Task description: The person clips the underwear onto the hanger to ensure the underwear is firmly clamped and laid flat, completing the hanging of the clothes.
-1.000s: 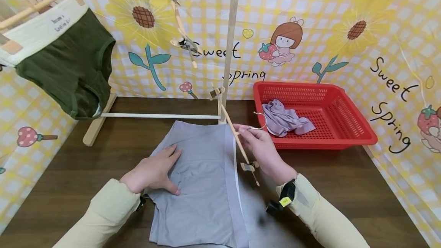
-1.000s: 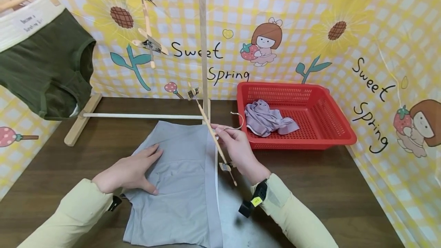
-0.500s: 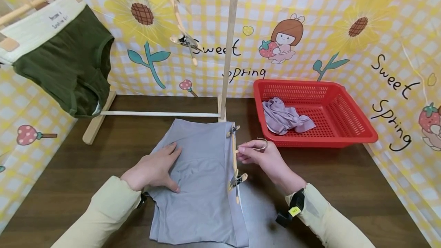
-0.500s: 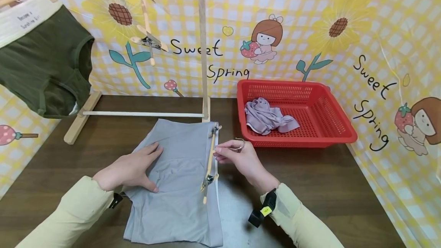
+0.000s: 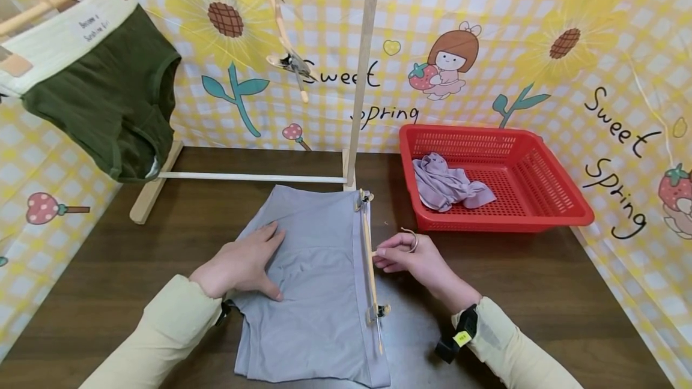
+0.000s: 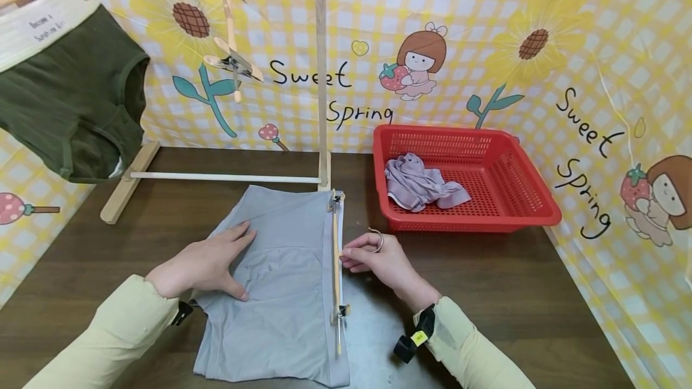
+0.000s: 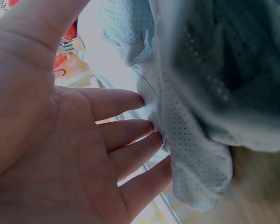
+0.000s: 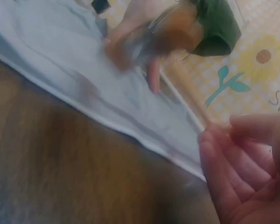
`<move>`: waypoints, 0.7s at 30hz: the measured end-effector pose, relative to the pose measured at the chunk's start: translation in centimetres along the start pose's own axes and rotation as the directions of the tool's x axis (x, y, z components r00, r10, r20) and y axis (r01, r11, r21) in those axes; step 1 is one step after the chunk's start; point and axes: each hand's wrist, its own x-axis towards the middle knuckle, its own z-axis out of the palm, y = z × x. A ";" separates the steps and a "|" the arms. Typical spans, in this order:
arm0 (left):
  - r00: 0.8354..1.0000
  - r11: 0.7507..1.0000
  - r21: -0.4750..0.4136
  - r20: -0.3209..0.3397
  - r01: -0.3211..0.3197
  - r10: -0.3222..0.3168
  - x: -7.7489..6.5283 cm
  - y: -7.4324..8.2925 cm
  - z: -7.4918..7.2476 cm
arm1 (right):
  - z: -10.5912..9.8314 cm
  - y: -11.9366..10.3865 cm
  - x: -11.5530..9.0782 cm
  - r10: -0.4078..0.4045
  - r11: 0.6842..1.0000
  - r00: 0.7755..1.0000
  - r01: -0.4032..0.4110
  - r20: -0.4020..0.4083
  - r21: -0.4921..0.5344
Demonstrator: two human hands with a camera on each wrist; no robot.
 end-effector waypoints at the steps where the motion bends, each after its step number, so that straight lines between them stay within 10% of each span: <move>1: 1.000 1.000 0.000 0.000 0.000 0.000 0.0 0.0 0.0 | -0.1 0.2 0.0 0.009 1.000 1.000 -0.009 -0.011 -0.011; 11: 1.000 1.000 -0.007 -0.001 0.003 -0.003 0.1 -0.1 0.2 | -1.5 0.4 -0.9 -0.030 0.953 0.973 -0.040 -0.227 -0.299; 21: 1.000 1.000 0.009 -0.006 0.000 0.000 0.1 0.0 0.1 | -3.2 -0.7 -1.4 -0.111 0.720 0.973 -0.063 -0.205 -0.691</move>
